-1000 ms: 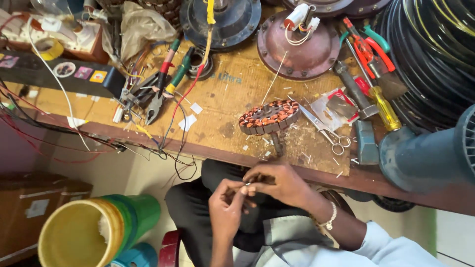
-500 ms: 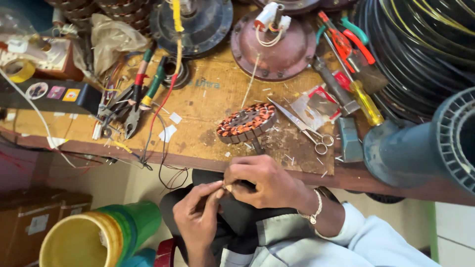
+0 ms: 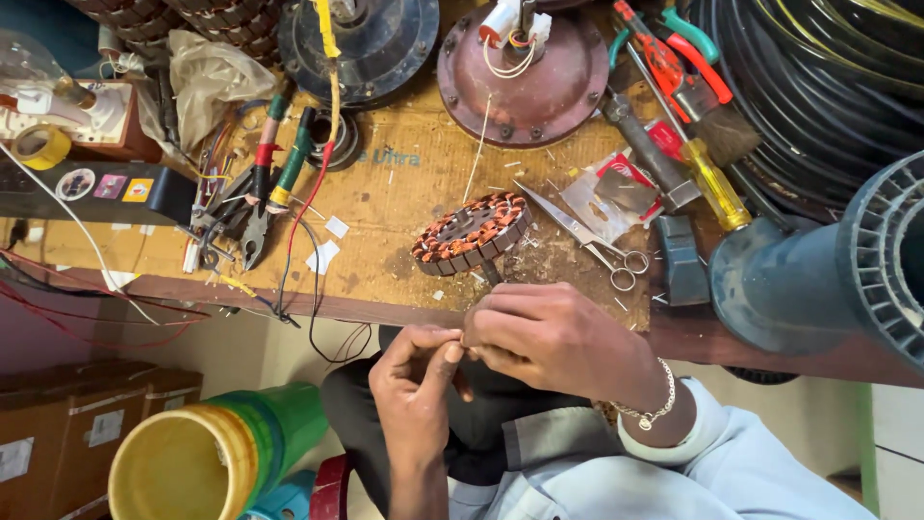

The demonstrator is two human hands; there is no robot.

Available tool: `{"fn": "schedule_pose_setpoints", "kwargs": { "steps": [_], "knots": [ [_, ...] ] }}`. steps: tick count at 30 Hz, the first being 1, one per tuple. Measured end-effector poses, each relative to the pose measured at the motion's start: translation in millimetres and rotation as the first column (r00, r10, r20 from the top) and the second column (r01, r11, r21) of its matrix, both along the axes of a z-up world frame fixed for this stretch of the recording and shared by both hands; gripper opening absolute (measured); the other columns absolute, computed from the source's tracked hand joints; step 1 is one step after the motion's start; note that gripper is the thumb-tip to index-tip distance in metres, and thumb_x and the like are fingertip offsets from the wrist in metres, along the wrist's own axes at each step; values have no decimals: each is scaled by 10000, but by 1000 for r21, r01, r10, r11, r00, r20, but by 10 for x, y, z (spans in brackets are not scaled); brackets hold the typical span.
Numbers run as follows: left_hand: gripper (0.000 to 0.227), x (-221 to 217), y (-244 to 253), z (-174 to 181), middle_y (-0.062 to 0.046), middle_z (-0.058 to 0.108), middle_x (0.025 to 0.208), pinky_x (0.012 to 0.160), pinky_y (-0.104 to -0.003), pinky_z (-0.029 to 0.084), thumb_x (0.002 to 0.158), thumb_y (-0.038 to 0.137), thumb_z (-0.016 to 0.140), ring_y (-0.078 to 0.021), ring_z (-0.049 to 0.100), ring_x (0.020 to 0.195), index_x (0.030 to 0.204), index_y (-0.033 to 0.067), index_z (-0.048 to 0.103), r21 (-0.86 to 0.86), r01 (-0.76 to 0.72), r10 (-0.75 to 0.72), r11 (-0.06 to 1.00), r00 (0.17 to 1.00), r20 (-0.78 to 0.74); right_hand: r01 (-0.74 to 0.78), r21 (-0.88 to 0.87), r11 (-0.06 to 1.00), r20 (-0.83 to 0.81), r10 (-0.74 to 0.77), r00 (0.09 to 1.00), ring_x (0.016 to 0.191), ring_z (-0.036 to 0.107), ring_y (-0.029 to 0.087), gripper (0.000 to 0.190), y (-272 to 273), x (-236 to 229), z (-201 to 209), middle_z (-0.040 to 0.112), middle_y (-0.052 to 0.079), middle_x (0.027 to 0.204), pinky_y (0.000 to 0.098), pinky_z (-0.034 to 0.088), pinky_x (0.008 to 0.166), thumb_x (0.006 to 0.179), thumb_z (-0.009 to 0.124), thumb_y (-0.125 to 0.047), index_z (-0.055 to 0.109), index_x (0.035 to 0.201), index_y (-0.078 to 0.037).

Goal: The person inserts small white insulating pieces into the slots of a circular copper-wound electrical component. They repeatedly cut small white pieces using scissors and place them into the component's slots.

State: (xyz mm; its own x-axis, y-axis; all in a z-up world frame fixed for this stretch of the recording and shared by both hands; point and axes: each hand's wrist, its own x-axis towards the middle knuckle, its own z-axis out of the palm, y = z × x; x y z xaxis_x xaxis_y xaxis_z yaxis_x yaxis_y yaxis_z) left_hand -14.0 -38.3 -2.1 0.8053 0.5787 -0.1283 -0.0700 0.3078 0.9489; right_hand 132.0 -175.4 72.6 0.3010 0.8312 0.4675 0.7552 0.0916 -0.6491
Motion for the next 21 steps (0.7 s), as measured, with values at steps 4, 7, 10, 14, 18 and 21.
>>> {"fn": "schedule_pose_setpoints", "kwargs": {
  "steps": [4, 7, 10, 14, 18, 21],
  "knots": [
    [67, 53, 17, -18, -99, 712, 930, 609, -284, 566, 948, 30, 702, -126, 663, 745, 975, -27, 682, -63, 55, -53, 997, 998, 33, 19, -54, 998, -23, -21, 1000, 814, 652, 295, 197, 10, 6, -51, 608, 93, 857, 407, 543, 717, 848, 755, -86, 584, 929, -34],
    [78, 101, -2, -11, -93, 694, 915, 637, -289, 559, 946, 38, 697, -132, 658, 759, 991, -21, 672, -127, 76, -69, 989, 996, 62, 27, -36, 999, -22, -28, 999, 820, 652, 300, 188, 17, 13, -51, 606, 96, 869, 408, 540, 717, 847, 745, -90, 585, 933, -40],
    [84, 122, -52, -15, -91, 673, 920, 642, -290, 537, 963, 45, 688, -139, 637, 759, 989, -25, 648, -137, 91, -78, 986, 992, 99, 26, -22, 999, -37, -27, 999, 814, 651, 298, 175, -10, 26, -34, 605, 95, 867, 403, 540, 717, 849, 746, -90, 597, 930, -46],
    [99, 121, -125, -32, -73, 627, 945, 684, -275, 507, 967, 47, 695, -131, 605, 803, 999, -6, 618, -208, 98, -53, 973, 976, 212, 25, -43, 999, -122, -30, 992, 802, 662, 287, 146, -54, 24, -5, 623, 82, 855, 398, 539, 709, 847, 747, -73, 621, 916, -44],
    [101, 153, -192, -37, -76, 617, 953, 776, -257, 494, 1002, 44, 689, -132, 596, 841, 1011, 3, 598, -116, -14, 46, 993, 958, 282, 18, -46, 999, -260, -29, 965, 857, 708, 266, 131, -25, 29, -4, 681, 79, 920, 372, 565, 729, 899, 741, -87, 669, 998, -42],
    [81, 132, -225, 30, -58, 606, 939, 729, -234, 459, 1022, 43, 665, -106, 566, 807, 1021, -4, 599, 198, -217, 177, 956, 963, 201, 4, 33, 999, -318, 7, 948, 922, 738, 260, 188, 45, 49, -31, 735, 75, 990, 352, 580, 772, 909, 755, -134, 696, 1066, -48]
  ]
}}
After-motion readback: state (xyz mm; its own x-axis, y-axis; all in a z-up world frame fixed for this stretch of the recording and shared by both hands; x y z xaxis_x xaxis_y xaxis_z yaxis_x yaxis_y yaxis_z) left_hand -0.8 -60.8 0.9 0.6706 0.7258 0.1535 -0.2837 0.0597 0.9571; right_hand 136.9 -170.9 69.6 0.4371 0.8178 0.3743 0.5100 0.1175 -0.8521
